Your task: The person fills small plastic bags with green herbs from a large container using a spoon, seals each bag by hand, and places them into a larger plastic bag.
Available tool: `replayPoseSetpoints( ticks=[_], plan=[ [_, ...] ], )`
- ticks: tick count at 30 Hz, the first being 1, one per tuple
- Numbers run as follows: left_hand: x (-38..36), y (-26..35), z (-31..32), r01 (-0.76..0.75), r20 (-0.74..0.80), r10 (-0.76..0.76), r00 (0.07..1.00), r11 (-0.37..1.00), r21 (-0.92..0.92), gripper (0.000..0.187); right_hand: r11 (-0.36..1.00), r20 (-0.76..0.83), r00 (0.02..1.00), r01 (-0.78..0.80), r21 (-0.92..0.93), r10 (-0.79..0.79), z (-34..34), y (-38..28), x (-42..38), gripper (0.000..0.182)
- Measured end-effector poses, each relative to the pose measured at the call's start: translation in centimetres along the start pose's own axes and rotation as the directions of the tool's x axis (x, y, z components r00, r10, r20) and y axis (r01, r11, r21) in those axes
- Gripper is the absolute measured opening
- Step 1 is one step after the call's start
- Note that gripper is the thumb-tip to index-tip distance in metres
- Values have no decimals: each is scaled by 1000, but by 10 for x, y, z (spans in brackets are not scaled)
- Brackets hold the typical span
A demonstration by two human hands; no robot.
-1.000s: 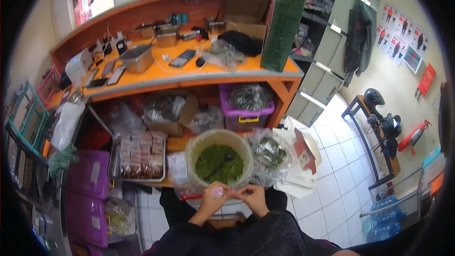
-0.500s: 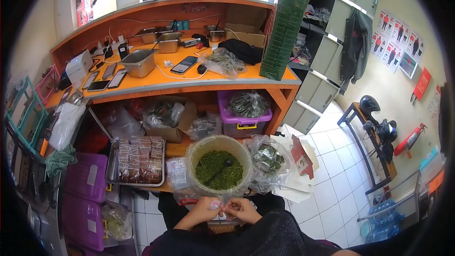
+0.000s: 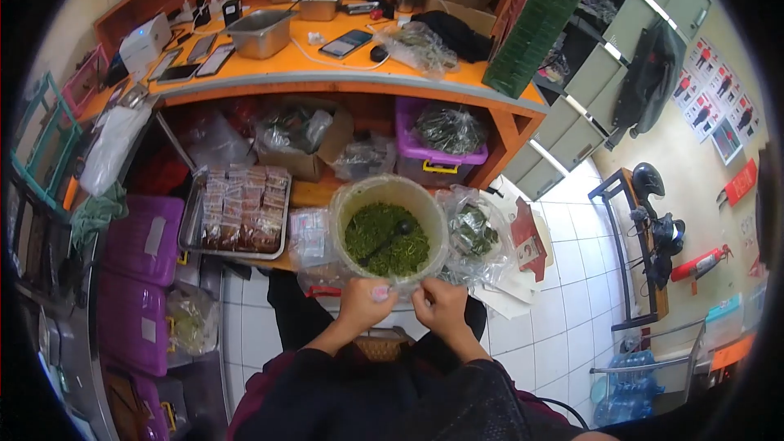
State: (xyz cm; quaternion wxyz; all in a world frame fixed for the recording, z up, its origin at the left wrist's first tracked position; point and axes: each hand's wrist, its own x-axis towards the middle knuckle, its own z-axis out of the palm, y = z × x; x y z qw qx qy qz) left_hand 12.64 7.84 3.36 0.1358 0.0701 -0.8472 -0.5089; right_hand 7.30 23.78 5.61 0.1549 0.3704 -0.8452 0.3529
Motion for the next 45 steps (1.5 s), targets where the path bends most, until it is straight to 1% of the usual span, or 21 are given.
replayPoseSetpoints(
  ticks=[1,2,4,5,9,12,13,16,20,22,23,24,25,28,31,34,37,40,41,44,45],
  plan=[
    [0,-3,3,9,-11,-9,1000,1000,-6,15,999,-19,999,-31,-45,30,2,0,3,12],
    [1,-4,4,19,-22,-19,1000,1000,-10,14,1000,-11,1000,-27,12,27,5,-5,7,14],
    [2,-1,8,103,-29,-121,992,932,-347,11,991,11,999,-34,127,33,10,-16,9,16],
    [4,-2,7,129,-30,-167,986,856,-501,14,992,-5,1000,23,127,-23,14,-17,8,18],
    [3,2,-11,-226,-299,150,942,945,-237,32,998,146,989,-29,63,19,7,-3,8,12],
    [3,1,-19,-295,-99,278,955,912,-286,37,920,174,961,-259,293,215,15,1,8,8],
    [5,2,-25,-284,0,299,954,907,-311,38,867,244,922,-370,333,300,14,2,12,9],
    [5,8,-29,-270,-12,278,960,922,-277,42,470,488,751,-660,586,445,19,5,22,14],
    [1,-11,-36,-174,-118,155,981,969,-177,54,256,830,539,-830,495,142,19,6,46,14],
    [3,-26,-49,-188,-195,155,969,968,-166,55,433,730,668,-706,560,146,30,14,67,10],
    [5,-32,-55,-156,-263,81,962,948,-279,56,515,676,724,-635,576,136,36,21,81,9],
    [7,-36,-61,-130,-321,-2,947,912,-388,57,759,570,818,-423,495,84,55,42,93,9],
    [9,-40,-67,-113,-368,-89,925,863,-492,57,922,470,883,-173,348,-12,78,68,98,14],
    [13,-47,-90,-145,-469,-142,872,839,-524,59,990,642,767,86,-109,4,123,114,97,23],
    [8,-59,-108,-120,-539,-257,802,816,-566,60,994,829,557,111,-9,-55,145,128,98,25],
    [4,-65,-122,-52,-589,-353,727,826,-561,58,987,865,488,154,47,-118,143,133,102,25],
    [2,-85,-126,-19,-593,-453,666,784,-620,55,953,719,693,180,-244,53,128,126,111,28],
    [4,-99,-128,-46,-619,-482,620,765,-642,51,979,503,861,35,-199,71,124,146,117,29],
    [6,-102,-131,-62,-654,-455,604,792,-608,50,973,464,882,35,-230,78,128,158,115,26],
    [10,-104,-142,-86,-722,-392,571,845,-527,48,930,426,853,-168,-326,303,131,161,118,31],
    [11,-105,-146,-84,-732,-376,569,858,-506,48,950,399,876,-173,-262,270,130,159,120,29]
  ],
)
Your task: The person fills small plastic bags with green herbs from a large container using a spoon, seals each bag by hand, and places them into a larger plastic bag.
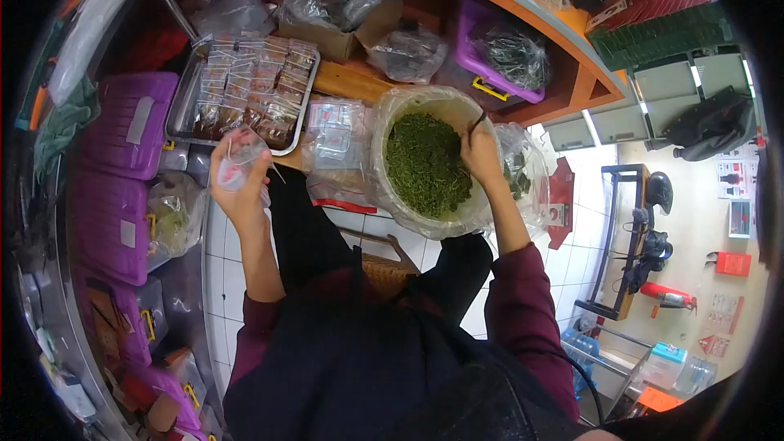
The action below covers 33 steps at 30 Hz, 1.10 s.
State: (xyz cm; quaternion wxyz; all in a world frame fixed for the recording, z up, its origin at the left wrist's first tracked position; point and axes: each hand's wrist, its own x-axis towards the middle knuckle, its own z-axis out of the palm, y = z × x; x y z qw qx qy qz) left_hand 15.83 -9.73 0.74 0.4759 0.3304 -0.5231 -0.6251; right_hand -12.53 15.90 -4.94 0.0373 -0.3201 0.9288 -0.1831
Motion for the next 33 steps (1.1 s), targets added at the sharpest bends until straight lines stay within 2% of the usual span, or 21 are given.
replayPoseSetpoints(
  ticks=[2,3,5,8,11,14,15,17,19,21,23,24,26,28,31,32,33],
  plan=[
    [3,5,-2,-32,-9,32,999,999,22,47,990,-82,995,62,127,-52,-4,-4,-2,26],
    [4,6,-2,-44,-10,44,999,998,55,46,949,-54,996,79,306,-66,-5,-12,-3,22],
    [4,8,-1,-65,-2,66,998,991,118,45,775,-8,995,79,627,-95,-1,-36,-11,16],
    [1,5,3,-65,50,59,997,987,149,44,776,65,932,257,576,-357,3,-77,-33,11],
    [-3,7,4,-19,115,4,993,991,135,47,771,175,857,324,548,-485,-4,-69,-41,9],
    [-7,1,7,-38,163,23,986,995,90,50,687,260,914,29,726,-313,-15,-57,-44,10],
    [-9,1,13,-17,220,4,975,998,60,52,638,294,922,-70,767,-253,-17,-54,-46,10],
    [-18,0,34,32,333,-29,942,999,-4,54,552,299,942,-169,816,-153,-5,-48,-50,13],
    [-25,-4,59,-47,478,1,878,995,84,57,454,316,948,-264,851,-41,6,-40,-46,13],
    [-35,-4,90,74,572,-94,815,996,59,59,342,362,925,-379,860,114,2,-31,-42,16],
    [-43,-22,118,117,616,-84,783,993,-14,58,172,418,879,-460,871,230,-9,-27,-41,18],
    [-46,-34,130,136,639,-70,766,989,-54,58,127,380,887,-422,898,262,-17,-25,-42,21],
    [-50,-64,147,-45,646,-13,763,996,73,58,154,183,917,-250,956,355,-40,-25,-45,20],
    [-54,-63,160,-200,633,22,774,957,212,54,225,-68,900,-34,974,430,-57,-22,-45,18],
    [-69,-58,176,-209,667,-127,734,892,400,48,459,-488,805,311,832,337,-73,-39,-50,18],
    [-73,-76,181,-259,698,-86,711,891,374,48,572,-568,784,353,740,251,-75,-45,-55,13],
    [-76,-74,184,-259,702,-108,704,882,395,49,728,-610,786,361,583,99,-76,-49,-62,15]
  ],
)
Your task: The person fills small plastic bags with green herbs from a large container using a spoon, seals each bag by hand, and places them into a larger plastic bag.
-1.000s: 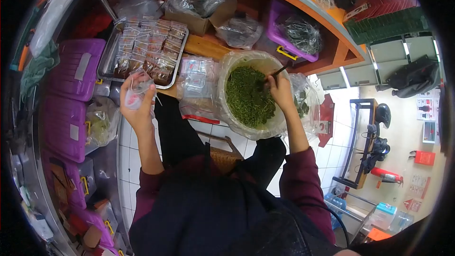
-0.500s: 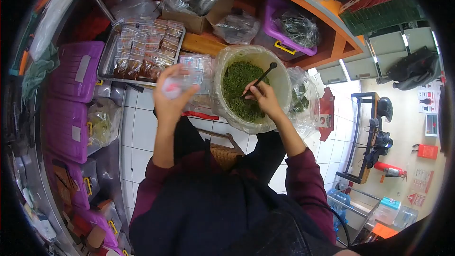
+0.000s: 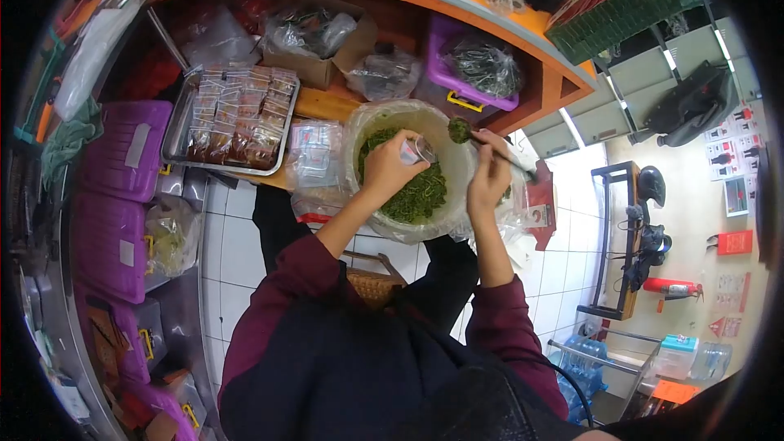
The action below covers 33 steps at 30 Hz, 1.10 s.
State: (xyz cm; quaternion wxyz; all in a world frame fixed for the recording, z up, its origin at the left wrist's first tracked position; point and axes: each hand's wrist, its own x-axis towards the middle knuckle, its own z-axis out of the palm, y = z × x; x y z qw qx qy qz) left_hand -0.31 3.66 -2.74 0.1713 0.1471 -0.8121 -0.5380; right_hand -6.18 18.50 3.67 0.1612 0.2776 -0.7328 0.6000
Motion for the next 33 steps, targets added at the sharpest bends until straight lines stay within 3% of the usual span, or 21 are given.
replayPoseSetpoints(
  ticks=[2,5,8,9,12,17,20,21,23,24,26,27,28,29,30,32,33],
  plan=[
    [0,6,4,32,30,-33,999,999,37,50,905,227,951,278,-322,-212,-1,-10,-10,24],
    [-2,6,8,33,-9,-33,999,999,35,52,890,351,892,382,-249,-285,2,-2,-31,38],
    [-4,3,6,-10,-33,11,999,1000,16,51,878,327,907,369,-306,-267,-10,12,-33,44],
    [-5,3,6,-19,-49,20,999,1000,24,52,923,265,944,270,-274,-198,-8,13,-33,47],
    [-6,3,6,-60,-96,65,993,997,53,54,962,342,940,77,-263,19,-13,6,-28,44],
    [-10,8,7,-192,-121,203,972,977,93,55,933,381,920,211,-291,-90,0,12,-21,32],
    [-14,21,-2,-117,-202,152,968,978,174,66,888,286,942,279,-365,-179,6,13,-14,24],
    [-13,19,-6,-54,-116,87,989,962,267,68,874,234,950,287,-391,-208,8,11,-11,21],
    [-12,10,-13,52,39,-77,996,890,454,72,775,368,909,373,-511,-195,5,5,-3,20],
    [-9,1,-11,-74,14,74,997,932,355,67,714,432,885,417,-562,-176,2,4,-1,19],
    [-1,-18,-5,-345,-82,361,929,925,161,58,756,398,905,365,-544,-151,-2,12,-3,21],
    [-1,-12,-7,-210,-37,207,978,972,-103,48,774,384,913,342,-533,-139,-3,14,-3,22],
    [-1,-1,-11,-41,50,63,997,935,-352,38,823,345,934,268,-501,-94,-2,12,-3,21],
    [-2,7,-12,144,170,-57,984,816,-560,29,865,309,950,191,-465,-44,-1,10,-5,20],
    [-2,9,-10,132,128,-70,989,801,-584,24,899,274,962,113,-424,9,1,8,-7,19],
    [-3,14,-7,104,47,-96,994,770,-630,15,978,151,967,-206,-20,207,9,6,-11,22],
    [-3,17,-8,109,40,-110,993,750,-652,15,920,123,940,-337,201,318,11,7,-13,24]
  ],
)
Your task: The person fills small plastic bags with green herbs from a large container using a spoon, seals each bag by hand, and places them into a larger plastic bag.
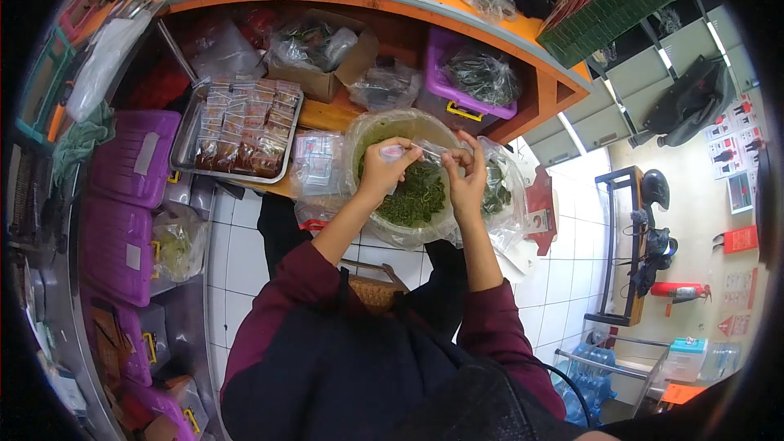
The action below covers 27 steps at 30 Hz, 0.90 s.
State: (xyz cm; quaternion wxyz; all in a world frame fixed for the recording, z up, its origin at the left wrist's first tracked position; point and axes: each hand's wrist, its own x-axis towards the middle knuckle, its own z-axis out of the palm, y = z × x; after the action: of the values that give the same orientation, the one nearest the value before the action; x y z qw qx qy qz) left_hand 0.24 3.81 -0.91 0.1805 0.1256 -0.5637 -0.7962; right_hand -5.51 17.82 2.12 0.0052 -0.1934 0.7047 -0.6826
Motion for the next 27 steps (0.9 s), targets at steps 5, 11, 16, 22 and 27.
replayPoseSetpoints(
  ticks=[5,11,16,22,27],
  plan=[
    [-5,2,1,31,-33,-30,999,999,31,18,999,-2,1000,12,36,-12,-4,18,-2,39],
    [-11,15,0,53,-46,-50,998,996,68,17,997,-1,1000,14,70,-14,4,1,-6,33],
    [-9,0,-2,-226,-52,239,970,958,178,15,989,29,996,-75,-127,79,-4,9,-10,14],
    [-18,3,4,-25,-106,38,994,992,124,14,959,-30,988,142,-246,-154,7,9,-17,17],
    [-11,-20,-5,-251,-29,261,965,950,187,14,996,-28,996,90,-13,-90,7,0,-32,15]
  ],
)
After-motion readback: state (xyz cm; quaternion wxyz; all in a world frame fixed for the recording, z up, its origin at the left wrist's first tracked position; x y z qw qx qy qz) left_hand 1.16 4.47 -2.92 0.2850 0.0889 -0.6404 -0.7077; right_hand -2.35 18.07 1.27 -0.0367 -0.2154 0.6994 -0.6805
